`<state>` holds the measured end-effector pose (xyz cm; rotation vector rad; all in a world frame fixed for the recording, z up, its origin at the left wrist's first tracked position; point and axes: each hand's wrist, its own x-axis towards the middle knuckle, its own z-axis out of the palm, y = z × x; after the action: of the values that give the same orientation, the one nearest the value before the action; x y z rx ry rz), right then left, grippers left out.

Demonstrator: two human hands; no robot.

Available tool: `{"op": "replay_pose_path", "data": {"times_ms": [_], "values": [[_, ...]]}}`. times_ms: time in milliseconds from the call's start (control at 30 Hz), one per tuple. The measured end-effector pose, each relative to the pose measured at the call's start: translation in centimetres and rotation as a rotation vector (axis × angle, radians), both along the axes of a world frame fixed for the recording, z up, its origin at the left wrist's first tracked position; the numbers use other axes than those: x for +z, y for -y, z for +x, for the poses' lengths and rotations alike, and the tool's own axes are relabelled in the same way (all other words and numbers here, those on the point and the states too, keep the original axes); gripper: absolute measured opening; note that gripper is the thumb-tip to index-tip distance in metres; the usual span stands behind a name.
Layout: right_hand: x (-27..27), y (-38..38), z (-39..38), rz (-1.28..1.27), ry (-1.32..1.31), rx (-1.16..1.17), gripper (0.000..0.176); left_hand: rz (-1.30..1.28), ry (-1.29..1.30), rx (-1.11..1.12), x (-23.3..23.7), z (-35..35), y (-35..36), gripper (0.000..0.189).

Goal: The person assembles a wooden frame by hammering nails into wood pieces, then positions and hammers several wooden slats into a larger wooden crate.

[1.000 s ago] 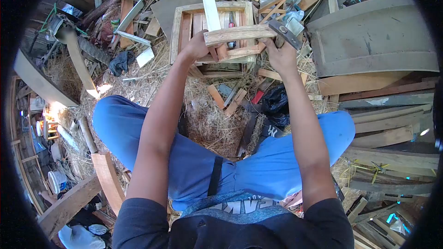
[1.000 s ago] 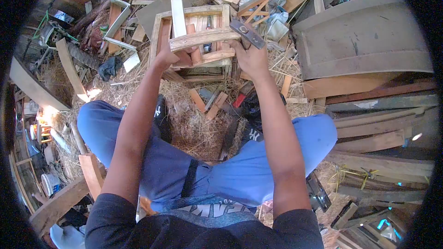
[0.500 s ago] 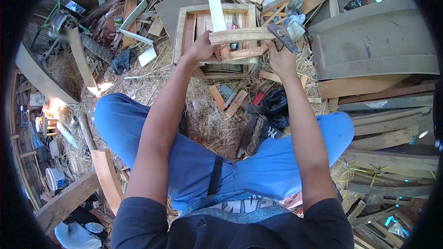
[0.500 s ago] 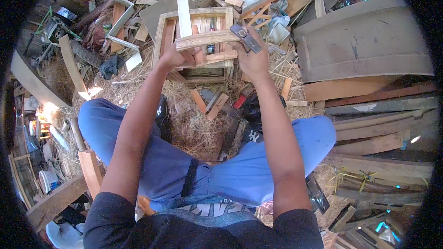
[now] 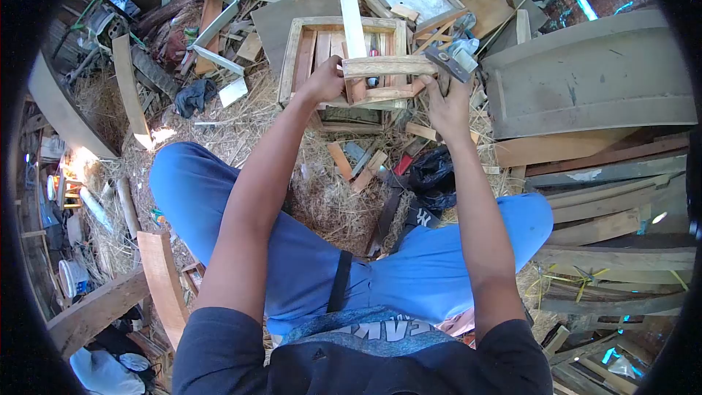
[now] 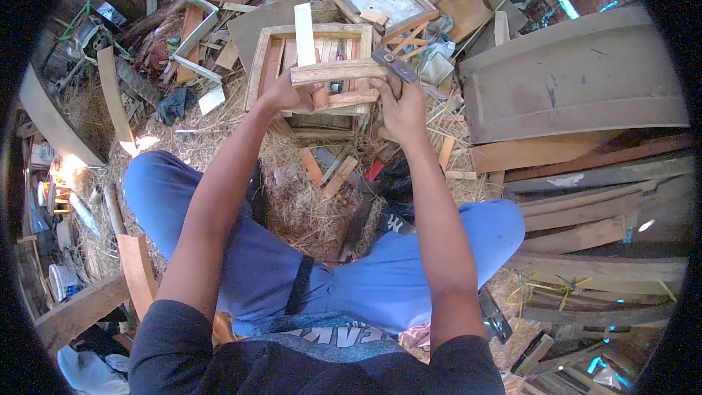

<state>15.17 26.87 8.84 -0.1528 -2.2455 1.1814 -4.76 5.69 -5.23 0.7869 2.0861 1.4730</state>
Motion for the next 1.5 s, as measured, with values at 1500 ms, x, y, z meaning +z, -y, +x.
{"op": "replay_pose_path", "data": {"times_ms": [1500], "values": [[-2.8,7.8,9.2,0.381,0.295,0.114,0.069,-0.227,-0.057,0.157,6.0,3.1,0.0,0.040]]}}
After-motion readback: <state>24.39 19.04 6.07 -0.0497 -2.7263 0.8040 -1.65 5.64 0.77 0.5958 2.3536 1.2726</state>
